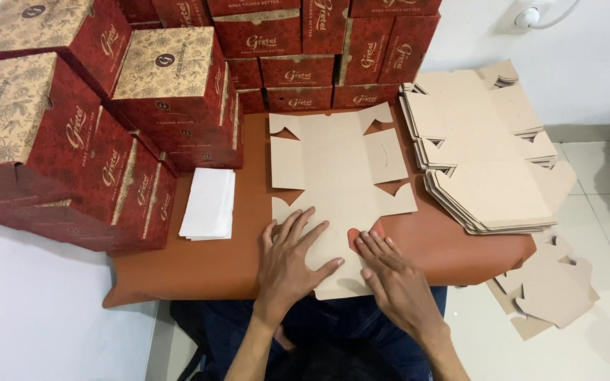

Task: Assembling a cardboard box from a flat template by folding sides and tucking in flaps.

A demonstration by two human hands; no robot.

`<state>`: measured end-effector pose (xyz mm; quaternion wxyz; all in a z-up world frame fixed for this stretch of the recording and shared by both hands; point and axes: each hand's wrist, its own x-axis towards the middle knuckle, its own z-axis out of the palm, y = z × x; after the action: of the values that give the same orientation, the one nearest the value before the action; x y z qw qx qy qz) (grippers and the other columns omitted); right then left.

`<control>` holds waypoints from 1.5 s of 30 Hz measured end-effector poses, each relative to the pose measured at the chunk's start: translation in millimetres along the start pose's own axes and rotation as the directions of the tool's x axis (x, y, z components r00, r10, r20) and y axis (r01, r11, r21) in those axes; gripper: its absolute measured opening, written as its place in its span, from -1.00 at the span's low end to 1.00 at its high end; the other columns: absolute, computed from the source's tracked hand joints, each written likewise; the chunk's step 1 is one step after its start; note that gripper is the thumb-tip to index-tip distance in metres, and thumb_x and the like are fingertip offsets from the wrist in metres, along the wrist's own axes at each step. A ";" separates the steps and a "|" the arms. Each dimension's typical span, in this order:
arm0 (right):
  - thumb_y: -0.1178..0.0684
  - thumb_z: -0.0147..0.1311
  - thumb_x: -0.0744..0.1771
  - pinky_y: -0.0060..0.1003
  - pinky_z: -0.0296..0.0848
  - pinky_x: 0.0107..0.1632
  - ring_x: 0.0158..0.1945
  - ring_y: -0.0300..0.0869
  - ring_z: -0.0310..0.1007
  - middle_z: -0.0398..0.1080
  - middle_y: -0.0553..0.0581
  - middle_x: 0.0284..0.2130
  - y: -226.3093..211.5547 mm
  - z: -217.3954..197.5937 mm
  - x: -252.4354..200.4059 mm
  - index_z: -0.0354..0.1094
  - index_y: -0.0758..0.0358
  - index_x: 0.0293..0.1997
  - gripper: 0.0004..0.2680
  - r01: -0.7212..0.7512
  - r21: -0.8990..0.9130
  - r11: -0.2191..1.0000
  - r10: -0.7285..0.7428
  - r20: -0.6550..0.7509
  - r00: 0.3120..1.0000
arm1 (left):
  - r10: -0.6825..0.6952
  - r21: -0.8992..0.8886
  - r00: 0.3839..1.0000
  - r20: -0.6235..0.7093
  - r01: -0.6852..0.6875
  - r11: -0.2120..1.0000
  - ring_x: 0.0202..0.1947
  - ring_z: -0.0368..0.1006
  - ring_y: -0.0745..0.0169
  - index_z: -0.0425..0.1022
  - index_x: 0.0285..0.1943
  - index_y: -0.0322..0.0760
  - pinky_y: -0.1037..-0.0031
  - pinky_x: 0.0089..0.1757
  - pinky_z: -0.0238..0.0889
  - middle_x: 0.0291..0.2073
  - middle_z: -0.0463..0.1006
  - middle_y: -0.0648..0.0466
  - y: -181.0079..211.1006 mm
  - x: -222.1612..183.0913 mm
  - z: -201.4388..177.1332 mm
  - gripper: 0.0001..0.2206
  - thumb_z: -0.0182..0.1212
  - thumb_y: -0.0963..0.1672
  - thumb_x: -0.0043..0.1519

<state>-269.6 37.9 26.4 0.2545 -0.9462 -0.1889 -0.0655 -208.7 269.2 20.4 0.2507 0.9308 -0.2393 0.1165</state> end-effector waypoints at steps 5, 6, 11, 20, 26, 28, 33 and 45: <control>-0.10 -0.20 0.48 -0.12 0.04 0.54 0.56 -0.08 0.11 0.28 0.12 0.43 8.0 -7.9 6.7 0.20 0.18 0.50 -0.61 -0.092 0.040 0.995 0.087 0.101 0.991 | -0.013 -0.002 1.000 0.007 0.013 1.000 0.49 0.19 0.11 0.54 0.38 0.03 -0.05 0.31 -0.09 0.48 0.37 0.07 -0.5 -0.1 1.2 -0.39 0.21 0.25 0.24; -0.10 -0.13 0.46 -0.12 0.05 0.54 0.55 -0.09 0.12 0.29 0.12 0.41 11.9 -7.1 7.0 0.22 0.16 0.49 -0.62 -0.096 0.043 0.994 0.090 0.117 0.989 | -0.019 -0.010 1.000 0.017 0.020 1.000 0.49 0.18 0.10 0.54 0.38 0.02 -0.06 0.31 -0.10 0.49 0.36 0.07 -0.5 -0.8 1.8 -0.39 0.21 0.24 0.24; -0.14 0.07 0.40 -0.12 0.23 0.46 0.50 -0.14 0.21 0.36 -0.04 0.36 29.0 -6.4 15.0 0.39 -0.01 0.39 -0.64 -0.096 -0.001 0.995 0.095 0.147 0.985 | -0.041 -0.062 0.998 -0.054 0.038 0.997 0.47 0.24 0.12 0.59 0.32 -0.02 -0.02 0.32 -0.07 0.44 0.43 0.10 -1.8 -8.0 -0.1 -0.48 0.22 0.19 0.28; 0.01 0.19 0.37 -0.19 0.49 0.32 0.36 -0.15 0.44 0.55 -0.12 0.18 47.6 11.3 6.4 0.54 -0.08 0.25 -0.72 0.009 0.020 1.000 -0.007 -0.100 0.995 | -0.370 -0.191 0.869 -0.330 0.322 0.927 0.45 0.34 -0.02 0.34 0.44 -0.35 -0.02 0.44 -0.09 0.35 0.52 -0.10 13.8 -62.1 -4.0 -0.39 0.26 0.09 0.32; 0.02 0.17 0.39 -0.20 0.45 0.37 0.35 -0.21 0.46 0.55 -0.11 0.19 46.3 12.2 5.3 0.52 -0.01 0.26 -0.73 0.076 -0.018 0.997 -0.078 -0.155 0.985 | -0.477 -0.420 0.878 0.038 0.447 0.790 0.64 -0.38 -0.48 -0.15 0.70 -0.21 -0.35 0.37 -0.21 0.61 0.09 -0.17 37.2 -67.0 7.6 -0.15 0.03 0.20 0.32; 0.02 0.16 0.39 -0.20 0.43 0.39 0.34 -0.22 0.46 0.55 -0.10 0.19 46.9 11.6 5.7 0.52 0.01 0.26 -0.73 0.094 -0.018 0.995 -0.096 -0.171 0.981 | -0.374 -0.402 0.925 0.063 0.367 0.839 0.60 -0.39 -0.62 -0.15 0.69 -0.29 -0.32 0.37 -0.19 0.67 -0.05 -0.19 44.2 -58.2 4.8 -0.18 0.05 0.16 0.36; 0.00 0.14 0.40 -0.13 0.39 0.41 0.37 -0.14 0.43 0.53 -0.02 0.22 46.2 9.7 5.7 0.48 0.02 0.30 -0.70 0.071 0.031 0.997 -0.067 -0.122 0.990 | -0.055 -0.157 0.998 0.000 0.054 0.986 0.61 0.00 -0.10 0.06 0.66 -0.33 -0.18 0.45 -0.48 0.61 0.13 -0.19 53.0 -45.3 2.1 -0.31 -0.14 0.14 0.46; 0.04 0.09 0.41 -0.10 0.37 0.42 0.40 -0.10 0.40 0.47 -0.02 0.29 51.2 13.4 3.1 0.48 0.01 0.31 -0.71 0.105 -0.021 0.994 -0.107 -0.093 0.990 | -0.001 0.023 0.999 0.051 0.000 1.000 0.59 0.04 -0.01 0.23 0.61 -0.21 -0.19 0.39 -0.32 0.59 0.19 -0.07 49.0 -44.4 1.9 -0.40 -0.23 0.14 0.50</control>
<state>-246.3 4.8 -7.8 0.2518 -0.9326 -0.2262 -0.1250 -271.3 248.1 24.0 0.2336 0.9363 -0.2442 0.0954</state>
